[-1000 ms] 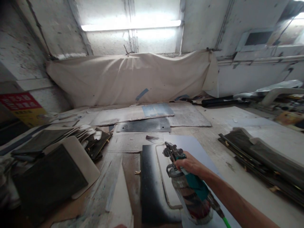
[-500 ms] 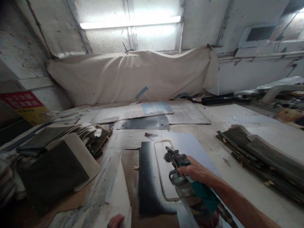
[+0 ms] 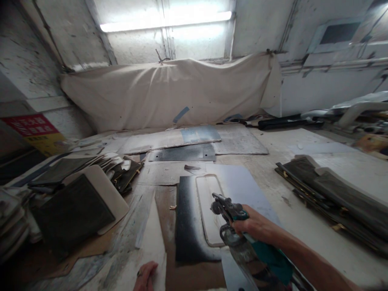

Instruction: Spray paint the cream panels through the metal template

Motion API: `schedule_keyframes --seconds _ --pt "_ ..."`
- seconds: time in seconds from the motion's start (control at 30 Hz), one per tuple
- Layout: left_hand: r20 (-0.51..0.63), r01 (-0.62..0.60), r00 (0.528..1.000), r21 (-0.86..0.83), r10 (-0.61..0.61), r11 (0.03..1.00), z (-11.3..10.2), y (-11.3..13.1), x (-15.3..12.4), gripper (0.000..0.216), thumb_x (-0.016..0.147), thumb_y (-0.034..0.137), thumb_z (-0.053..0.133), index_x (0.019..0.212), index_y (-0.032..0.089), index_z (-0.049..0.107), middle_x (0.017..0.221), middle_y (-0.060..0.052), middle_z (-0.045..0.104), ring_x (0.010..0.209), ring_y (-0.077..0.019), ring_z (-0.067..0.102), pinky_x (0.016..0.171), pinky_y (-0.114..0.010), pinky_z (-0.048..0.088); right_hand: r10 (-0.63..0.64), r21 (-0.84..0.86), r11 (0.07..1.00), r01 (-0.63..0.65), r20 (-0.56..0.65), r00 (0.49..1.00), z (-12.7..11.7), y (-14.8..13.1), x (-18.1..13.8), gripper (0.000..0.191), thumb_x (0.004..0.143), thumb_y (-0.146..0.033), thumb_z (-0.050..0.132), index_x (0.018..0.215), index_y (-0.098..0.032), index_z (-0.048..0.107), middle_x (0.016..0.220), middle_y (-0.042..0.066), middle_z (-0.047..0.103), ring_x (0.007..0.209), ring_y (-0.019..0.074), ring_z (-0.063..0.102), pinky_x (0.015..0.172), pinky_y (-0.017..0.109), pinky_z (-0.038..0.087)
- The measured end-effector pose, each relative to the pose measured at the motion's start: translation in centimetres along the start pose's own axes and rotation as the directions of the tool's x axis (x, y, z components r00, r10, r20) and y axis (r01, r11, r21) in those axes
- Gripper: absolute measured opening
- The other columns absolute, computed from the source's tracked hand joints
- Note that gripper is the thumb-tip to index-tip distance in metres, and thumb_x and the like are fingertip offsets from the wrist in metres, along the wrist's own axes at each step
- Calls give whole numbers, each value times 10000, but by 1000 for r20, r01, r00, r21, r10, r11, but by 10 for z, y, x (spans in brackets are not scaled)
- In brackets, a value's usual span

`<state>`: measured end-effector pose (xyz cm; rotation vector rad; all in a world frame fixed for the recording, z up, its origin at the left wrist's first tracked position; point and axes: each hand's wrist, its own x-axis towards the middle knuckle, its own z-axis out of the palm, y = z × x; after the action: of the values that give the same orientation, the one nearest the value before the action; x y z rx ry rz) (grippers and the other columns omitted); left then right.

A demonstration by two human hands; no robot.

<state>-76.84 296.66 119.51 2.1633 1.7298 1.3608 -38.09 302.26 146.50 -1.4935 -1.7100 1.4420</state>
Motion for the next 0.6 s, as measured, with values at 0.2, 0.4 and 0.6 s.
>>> schedule_keyframes --seconds 0.2,0.4,0.6 --pt "25 80 996 16 -81 997 -1 9 -4 281 815 246 384 793 208 661 742 -40 708 719 -150 668 665 -241 564 -18 -5 1000 18 45 999 -1 17 -14 68 561 -184 487 628 -175 483 573 -35 421 552 105 362 519 250 285" --pt "33 97 995 33 -98 995 -1 23 -5 282 794 182 365 790 196 647 733 -37 692 713 -144 657 684 -240 558 -21 4 1000 21 76 997 2 22 -33 65 581 -178 483 646 -172 488 586 -32 419 571 109 365 526 253 295" --pt "57 167 984 23 -169 986 -2 34 -11 275 790 200 364 791 194 639 764 -43 684 751 -157 652 698 -266 559 -23 38 999 20 79 997 5 23 -50 84 587 -181 504 655 -179 456 607 -36 393 583 107 340 530 253 289"
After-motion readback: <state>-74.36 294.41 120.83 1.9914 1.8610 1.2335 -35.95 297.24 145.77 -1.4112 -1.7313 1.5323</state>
